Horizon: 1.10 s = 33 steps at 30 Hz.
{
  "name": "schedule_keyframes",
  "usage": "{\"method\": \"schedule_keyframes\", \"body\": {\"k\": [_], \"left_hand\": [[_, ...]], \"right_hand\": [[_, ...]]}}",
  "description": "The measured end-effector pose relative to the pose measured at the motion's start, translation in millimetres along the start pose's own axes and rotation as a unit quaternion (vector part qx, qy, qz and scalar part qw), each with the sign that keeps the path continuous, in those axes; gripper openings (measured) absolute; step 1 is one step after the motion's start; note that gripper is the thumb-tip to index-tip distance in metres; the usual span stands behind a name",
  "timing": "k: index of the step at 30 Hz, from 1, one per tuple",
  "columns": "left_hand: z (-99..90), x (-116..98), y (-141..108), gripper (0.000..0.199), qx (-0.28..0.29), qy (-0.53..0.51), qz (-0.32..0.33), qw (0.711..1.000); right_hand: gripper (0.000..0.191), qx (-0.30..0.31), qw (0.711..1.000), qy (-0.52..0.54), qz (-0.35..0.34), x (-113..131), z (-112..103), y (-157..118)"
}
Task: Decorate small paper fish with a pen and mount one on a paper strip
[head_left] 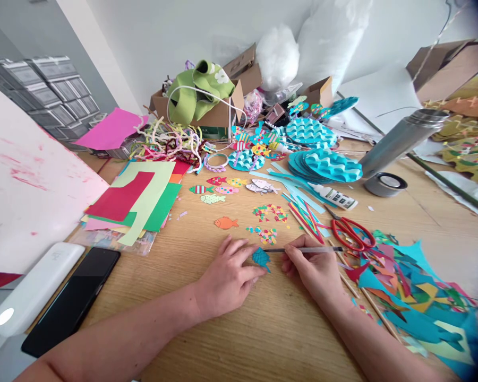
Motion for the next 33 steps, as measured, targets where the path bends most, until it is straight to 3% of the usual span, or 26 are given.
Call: {"method": "schedule_keyframes", "body": {"k": [33], "left_hand": [[2.1,0.9,-0.3,0.025,0.008,-0.009,-0.012,1.000]], "right_hand": [[0.024,0.005,1.000,0.015,-0.001,-5.9,-0.3,-0.1]]}}
Point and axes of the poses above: each hand's wrist, its own y-axis towards the middle knuckle, its own z-axis out of the palm, x = y × z, the point moved 1 cm from there along y, towards the middle knuckle, and after that the axes turned 11 degrees about -z, right-handed, at the moved point
